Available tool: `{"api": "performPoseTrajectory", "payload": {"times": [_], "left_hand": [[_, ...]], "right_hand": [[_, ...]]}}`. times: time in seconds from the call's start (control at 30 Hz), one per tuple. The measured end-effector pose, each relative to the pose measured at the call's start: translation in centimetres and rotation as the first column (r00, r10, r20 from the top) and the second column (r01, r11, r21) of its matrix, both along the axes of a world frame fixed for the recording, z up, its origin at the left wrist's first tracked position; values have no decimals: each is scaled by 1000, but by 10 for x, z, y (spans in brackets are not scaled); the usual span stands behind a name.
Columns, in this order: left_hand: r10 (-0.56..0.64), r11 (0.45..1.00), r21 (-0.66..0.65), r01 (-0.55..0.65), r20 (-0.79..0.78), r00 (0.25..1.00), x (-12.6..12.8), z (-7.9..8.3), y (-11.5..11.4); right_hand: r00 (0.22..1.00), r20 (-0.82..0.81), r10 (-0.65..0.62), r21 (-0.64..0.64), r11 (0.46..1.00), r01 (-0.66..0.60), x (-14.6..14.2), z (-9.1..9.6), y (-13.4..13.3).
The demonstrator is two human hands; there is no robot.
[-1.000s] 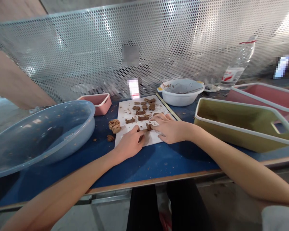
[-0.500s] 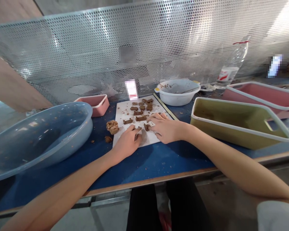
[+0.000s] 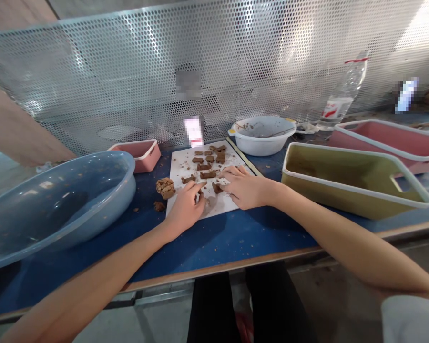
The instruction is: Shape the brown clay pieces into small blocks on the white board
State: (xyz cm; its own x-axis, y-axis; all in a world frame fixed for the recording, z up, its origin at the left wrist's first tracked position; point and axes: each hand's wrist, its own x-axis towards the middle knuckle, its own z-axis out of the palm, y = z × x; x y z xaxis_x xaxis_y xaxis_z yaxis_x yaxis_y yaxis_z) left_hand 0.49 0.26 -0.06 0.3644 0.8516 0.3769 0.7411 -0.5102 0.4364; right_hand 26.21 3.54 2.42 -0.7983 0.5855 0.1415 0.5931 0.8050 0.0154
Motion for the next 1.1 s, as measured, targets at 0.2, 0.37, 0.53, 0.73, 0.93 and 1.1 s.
{"api": "performPoseTrajectory", "payload": {"times": [0.2, 0.37, 0.53, 0.73, 0.93, 1.1], "left_hand": [[-3, 999, -33, 6, 68, 998, 1, 2, -2], [-9, 999, -35, 12, 92, 996, 1, 2, -3], [-14, 999, -33, 18, 108, 994, 1, 2, -2], [-13, 1000, -17, 15, 93, 996, 2, 3, -3], [-3, 1000, -11, 4, 76, 997, 2, 1, -2], [-9, 1000, -27, 11, 71, 997, 1, 1, -3]], "right_hand": [[1000, 3, 3, 13, 1000, -4, -1, 3, 0], [999, 42, 17, 46, 999, -19, 0, 4, 1], [1000, 3, 14, 25, 1000, -14, 2, 3, 4], [999, -11, 31, 63, 998, -30, 3, 1, 7], [999, -45, -19, 57, 998, 22, 0, 1, 8], [1000, -29, 13, 65, 998, -11, 0, 1, 9]]}}
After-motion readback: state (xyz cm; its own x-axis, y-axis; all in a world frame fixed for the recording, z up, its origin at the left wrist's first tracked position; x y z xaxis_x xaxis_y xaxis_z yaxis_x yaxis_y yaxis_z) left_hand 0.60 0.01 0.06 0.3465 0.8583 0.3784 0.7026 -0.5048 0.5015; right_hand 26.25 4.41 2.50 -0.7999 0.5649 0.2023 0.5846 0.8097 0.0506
